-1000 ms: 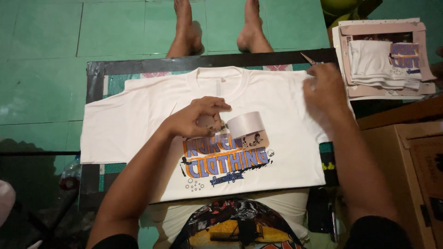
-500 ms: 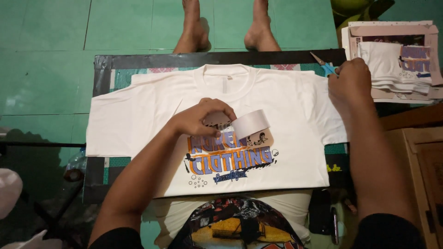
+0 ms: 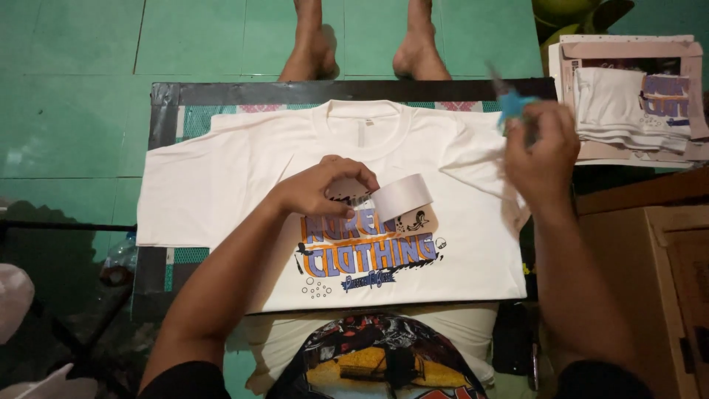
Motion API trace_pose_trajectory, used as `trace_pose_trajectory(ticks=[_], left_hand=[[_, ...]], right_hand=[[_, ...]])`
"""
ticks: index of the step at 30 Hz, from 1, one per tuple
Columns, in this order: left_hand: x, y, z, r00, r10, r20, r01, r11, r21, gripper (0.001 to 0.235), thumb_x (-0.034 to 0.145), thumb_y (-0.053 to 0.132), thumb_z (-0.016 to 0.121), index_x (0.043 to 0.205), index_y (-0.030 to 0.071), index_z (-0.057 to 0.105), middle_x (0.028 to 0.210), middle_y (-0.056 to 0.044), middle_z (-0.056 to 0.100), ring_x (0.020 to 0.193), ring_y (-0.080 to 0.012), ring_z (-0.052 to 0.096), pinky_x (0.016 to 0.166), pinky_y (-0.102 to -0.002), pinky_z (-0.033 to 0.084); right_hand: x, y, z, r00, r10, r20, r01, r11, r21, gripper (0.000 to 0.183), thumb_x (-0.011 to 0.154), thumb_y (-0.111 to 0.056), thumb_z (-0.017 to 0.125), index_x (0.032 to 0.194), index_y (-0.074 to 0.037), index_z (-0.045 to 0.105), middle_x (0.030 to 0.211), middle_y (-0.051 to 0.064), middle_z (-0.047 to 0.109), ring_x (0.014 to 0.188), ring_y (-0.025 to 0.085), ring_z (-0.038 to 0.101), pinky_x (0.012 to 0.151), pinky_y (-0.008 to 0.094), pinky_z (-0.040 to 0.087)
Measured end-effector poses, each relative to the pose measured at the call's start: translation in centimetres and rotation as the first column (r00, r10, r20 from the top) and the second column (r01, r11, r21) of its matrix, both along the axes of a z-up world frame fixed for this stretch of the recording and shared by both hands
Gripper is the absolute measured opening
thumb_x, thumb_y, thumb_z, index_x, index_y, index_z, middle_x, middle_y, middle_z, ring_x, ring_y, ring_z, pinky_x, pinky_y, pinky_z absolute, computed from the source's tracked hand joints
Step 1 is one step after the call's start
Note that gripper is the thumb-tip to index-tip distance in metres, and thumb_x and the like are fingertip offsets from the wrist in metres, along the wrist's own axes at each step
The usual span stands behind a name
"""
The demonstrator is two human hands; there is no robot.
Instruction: The person cuts a piece of clear tape from a roll using scissors and applies it to the front graphic of a white t-shirt. They then smooth the tape down with their hands to ensure it adheres properly.
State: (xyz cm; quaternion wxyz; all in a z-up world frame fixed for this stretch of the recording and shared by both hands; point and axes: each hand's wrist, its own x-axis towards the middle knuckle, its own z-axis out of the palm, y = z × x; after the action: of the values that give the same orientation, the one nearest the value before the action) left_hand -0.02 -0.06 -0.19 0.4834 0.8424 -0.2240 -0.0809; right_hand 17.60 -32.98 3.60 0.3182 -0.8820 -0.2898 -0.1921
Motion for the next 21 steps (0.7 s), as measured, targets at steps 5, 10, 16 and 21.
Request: trace_pose_trajectory(ticks=[5, 10, 16, 21], left_hand=[[0.2, 0.4, -1.3, 0.998, -0.023, 0.059, 0.024, 0.999, -0.022, 0.052, 0.078, 0.036, 0.070, 0.127, 0.021, 0.062, 0.128, 0.004, 0.067, 0.120, -0.0188, 0.062, 0.112, -0.045, 0.023], [0.1, 0.0, 0.0, 0.995, 0.027, -0.093, -0.039, 0.991, -0.129, 0.054, 0.072, 0.036, 0.077, 0.123, 0.018, 0.067, 0.125, -0.008, 0.071, 0.119, -0.0313, 0.062, 0.118, -0.049, 0.017], [0.2, 0.2, -0.4, 0.995, 0.025, -0.094, -0.036, 0.993, -0.116, 0.055, 0.073, 0.034, 0.078, 0.124, 0.018, 0.067, 0.126, -0.009, 0.070, 0.119, -0.0303, 0.062, 0.117, -0.049, 0.018], [0.1, 0.1, -0.3, 0.994, 0.031, -0.103, -0.042, 0.993, -0.107, 0.056, 0.073, 0.035, 0.079, 0.124, 0.017, 0.068, 0.127, -0.011, 0.069, 0.118, -0.0317, 0.062, 0.117, -0.050, 0.018]], right_hand=[[4.0, -2.6, -0.7, 0.998, -0.048, 0.030, 0.049, 0.998, -0.028, 0.016, 0.108, -0.004, 0.050, 0.120, 0.006, 0.047, 0.110, 0.027, 0.057, 0.092, 0.041, 0.064, 0.071, 0.055, 0.046], [-0.9, -0.8, 2.1, 0.951, -0.043, -0.305, 0.058, 0.998, 0.040, 0.028, 0.107, -0.017, 0.045, 0.132, -0.009, 0.034, 0.089, 0.008, 0.072, 0.090, 0.037, 0.073, 0.082, 0.049, 0.051], [2.7, -1.8, -2.9, 0.884, 0.282, -0.374, -0.226, 0.956, 0.186, 0.055, 0.088, 0.000, 0.063, 0.126, -0.003, 0.023, 0.115, 0.031, 0.067, 0.106, 0.046, 0.068, 0.094, 0.053, 0.050], [5.0, -1.8, -3.8, 0.903, 0.098, -0.419, -0.161, 0.980, -0.117, 0.062, 0.085, -0.023, 0.073, 0.127, -0.010, 0.029, 0.102, 0.014, 0.072, 0.097, 0.037, 0.072, 0.089, 0.049, 0.054]])
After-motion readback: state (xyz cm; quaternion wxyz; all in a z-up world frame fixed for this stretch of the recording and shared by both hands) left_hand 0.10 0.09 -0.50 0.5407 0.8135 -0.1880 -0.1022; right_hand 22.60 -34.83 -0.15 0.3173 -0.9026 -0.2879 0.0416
